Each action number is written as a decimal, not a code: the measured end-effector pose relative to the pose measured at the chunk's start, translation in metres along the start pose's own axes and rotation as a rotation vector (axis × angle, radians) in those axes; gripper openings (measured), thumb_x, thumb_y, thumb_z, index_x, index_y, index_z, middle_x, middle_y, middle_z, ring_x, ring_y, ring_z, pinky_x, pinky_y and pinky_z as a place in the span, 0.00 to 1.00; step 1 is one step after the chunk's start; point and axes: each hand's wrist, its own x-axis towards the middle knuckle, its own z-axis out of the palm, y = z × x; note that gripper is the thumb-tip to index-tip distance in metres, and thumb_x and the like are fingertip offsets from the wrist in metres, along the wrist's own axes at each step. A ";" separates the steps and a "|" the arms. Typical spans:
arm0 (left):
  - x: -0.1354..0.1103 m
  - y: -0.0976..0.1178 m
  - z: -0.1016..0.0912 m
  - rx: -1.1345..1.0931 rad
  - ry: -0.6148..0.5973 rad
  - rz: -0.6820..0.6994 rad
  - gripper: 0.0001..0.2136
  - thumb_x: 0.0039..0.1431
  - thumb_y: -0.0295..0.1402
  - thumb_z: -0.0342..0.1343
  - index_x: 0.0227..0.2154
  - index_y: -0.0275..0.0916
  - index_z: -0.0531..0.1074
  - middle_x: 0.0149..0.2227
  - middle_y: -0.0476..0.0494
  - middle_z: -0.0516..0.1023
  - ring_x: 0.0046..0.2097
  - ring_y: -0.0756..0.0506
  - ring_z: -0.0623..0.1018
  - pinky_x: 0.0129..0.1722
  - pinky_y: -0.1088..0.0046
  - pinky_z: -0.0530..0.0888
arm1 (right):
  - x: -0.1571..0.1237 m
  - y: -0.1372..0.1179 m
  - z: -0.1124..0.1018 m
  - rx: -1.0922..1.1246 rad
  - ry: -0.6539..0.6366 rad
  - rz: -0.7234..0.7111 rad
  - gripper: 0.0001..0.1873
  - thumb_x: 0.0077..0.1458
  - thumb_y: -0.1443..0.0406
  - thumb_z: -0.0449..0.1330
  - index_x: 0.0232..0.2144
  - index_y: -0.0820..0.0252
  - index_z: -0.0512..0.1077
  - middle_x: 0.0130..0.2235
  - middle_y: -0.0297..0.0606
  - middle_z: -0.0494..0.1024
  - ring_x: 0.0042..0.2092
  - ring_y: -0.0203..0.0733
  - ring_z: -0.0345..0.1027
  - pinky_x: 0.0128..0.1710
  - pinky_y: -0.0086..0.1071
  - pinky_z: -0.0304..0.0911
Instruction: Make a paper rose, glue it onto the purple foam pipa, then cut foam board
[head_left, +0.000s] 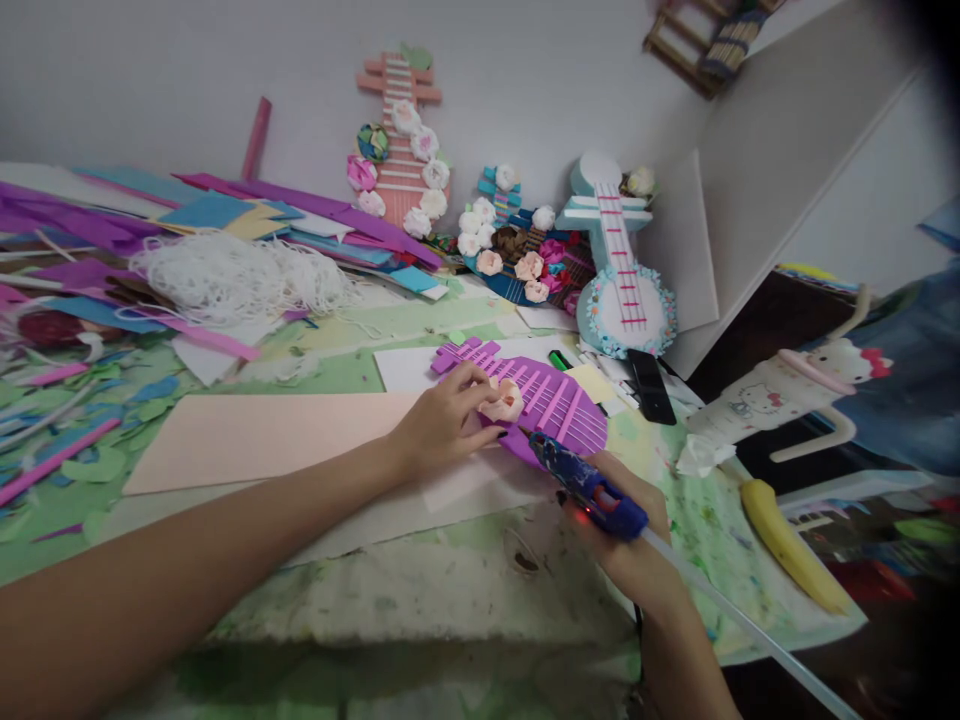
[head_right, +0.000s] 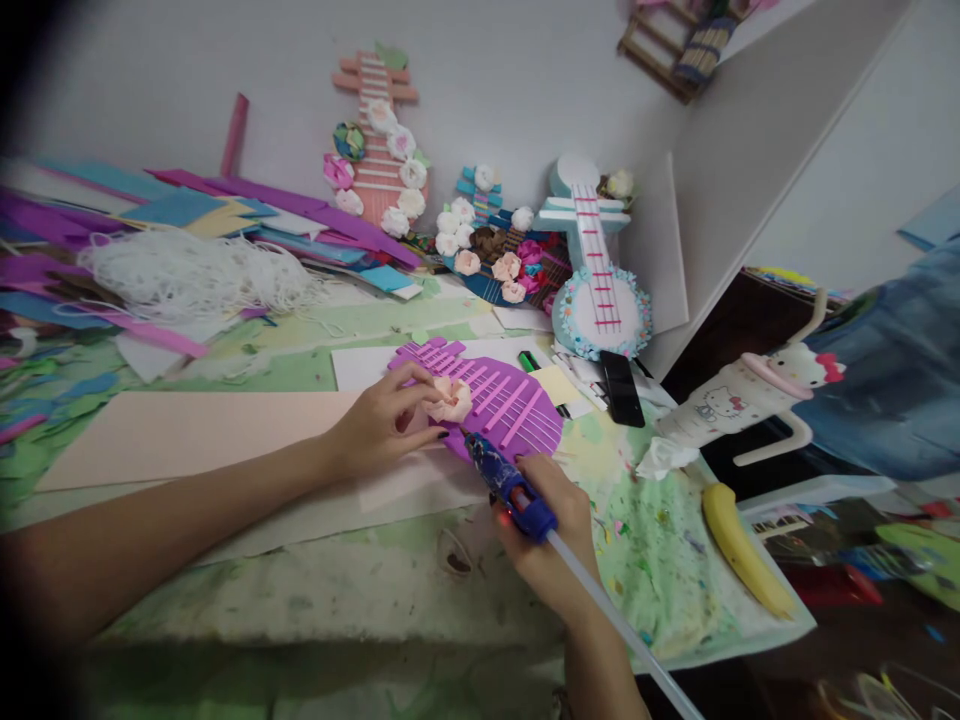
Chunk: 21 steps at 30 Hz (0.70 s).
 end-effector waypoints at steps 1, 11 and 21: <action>0.001 0.001 0.001 -0.018 0.003 -0.007 0.10 0.56 0.33 0.60 0.39 0.36 0.71 0.43 0.39 0.70 0.45 0.42 0.73 0.45 0.61 0.72 | 0.000 0.000 0.000 0.025 0.013 0.028 0.04 0.51 0.64 0.57 0.28 0.59 0.66 0.25 0.32 0.67 0.27 0.35 0.59 0.27 0.29 0.55; -0.001 0.006 0.002 -0.092 -0.072 -0.020 0.06 0.58 0.25 0.52 0.36 0.37 0.73 0.41 0.41 0.76 0.42 0.46 0.76 0.42 0.67 0.74 | 0.030 -0.014 0.008 0.141 0.293 0.377 0.11 0.47 0.58 0.62 0.30 0.59 0.71 0.25 0.33 0.73 0.26 0.38 0.65 0.27 0.32 0.63; -0.010 0.012 0.004 0.150 -0.168 0.111 0.11 0.64 0.29 0.45 0.40 0.36 0.73 0.43 0.36 0.75 0.38 0.45 0.78 0.34 0.69 0.75 | 0.081 -0.012 0.036 -0.105 0.174 0.186 0.13 0.40 0.58 0.63 0.24 0.57 0.63 0.23 0.31 0.69 0.25 0.38 0.61 0.25 0.30 0.54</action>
